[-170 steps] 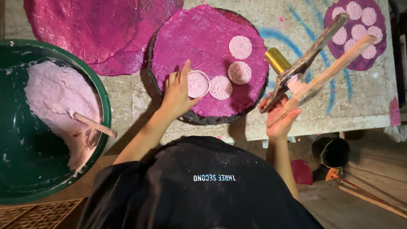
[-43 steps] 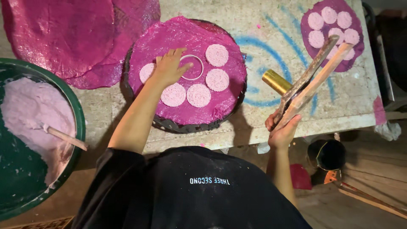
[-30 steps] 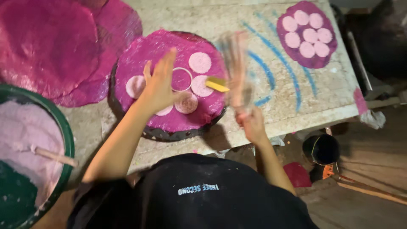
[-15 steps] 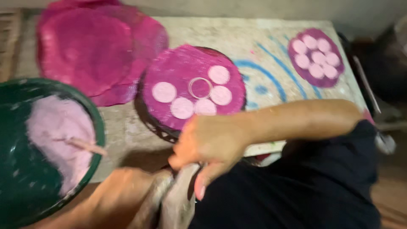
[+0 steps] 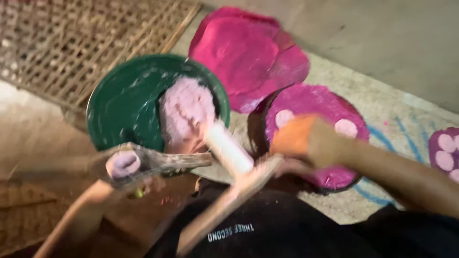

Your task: The person scoops pink dough from a green basin and places it into a circular metal mold on a pink mat. They use a wooden mallet to tap the mold, compacting the dough into round discs. The person repeats this process to form multiple dough discs.

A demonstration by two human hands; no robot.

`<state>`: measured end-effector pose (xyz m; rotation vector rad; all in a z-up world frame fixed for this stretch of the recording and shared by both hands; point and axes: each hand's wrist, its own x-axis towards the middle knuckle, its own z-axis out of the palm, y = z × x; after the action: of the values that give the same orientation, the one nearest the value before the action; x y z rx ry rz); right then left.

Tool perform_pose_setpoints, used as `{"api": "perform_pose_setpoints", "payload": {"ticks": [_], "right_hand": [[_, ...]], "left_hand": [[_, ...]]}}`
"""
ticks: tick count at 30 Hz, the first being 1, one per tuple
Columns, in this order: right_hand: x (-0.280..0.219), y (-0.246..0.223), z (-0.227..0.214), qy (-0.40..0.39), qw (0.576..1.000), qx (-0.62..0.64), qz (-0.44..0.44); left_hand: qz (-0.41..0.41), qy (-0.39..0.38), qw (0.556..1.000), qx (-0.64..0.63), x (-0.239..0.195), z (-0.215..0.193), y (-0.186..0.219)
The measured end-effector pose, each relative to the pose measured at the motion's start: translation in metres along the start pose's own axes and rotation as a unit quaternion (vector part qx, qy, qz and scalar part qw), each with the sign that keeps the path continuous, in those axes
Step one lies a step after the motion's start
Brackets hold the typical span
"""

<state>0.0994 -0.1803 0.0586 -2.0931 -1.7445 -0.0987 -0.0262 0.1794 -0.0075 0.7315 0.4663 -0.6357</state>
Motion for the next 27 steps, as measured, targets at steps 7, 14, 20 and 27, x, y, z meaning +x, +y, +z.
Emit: {"api": "perform_pose_setpoints", "payload": {"ticks": [7,14,20,27], "right_hand": [[0.097,0.103,0.054,0.129,0.875,-0.441,-0.152],[0.123,0.097,0.187,-0.239,0.925,-0.160,0.247],[0.142,0.132,0.156,-0.379,0.815,-0.107,0.425],[0.200,0.107,0.228,-0.298,0.918,-0.161,0.205]], "left_hand": [[0.026,-0.307,0.951,-0.018,0.101,-0.103,0.008],[0.507,0.148,0.798,0.290,0.138,-0.197,0.002],[0.573,0.230,0.711,0.338,0.143,-0.192,-0.003],[0.604,0.236,0.676,0.349,0.144,-0.176,0.004]]}}
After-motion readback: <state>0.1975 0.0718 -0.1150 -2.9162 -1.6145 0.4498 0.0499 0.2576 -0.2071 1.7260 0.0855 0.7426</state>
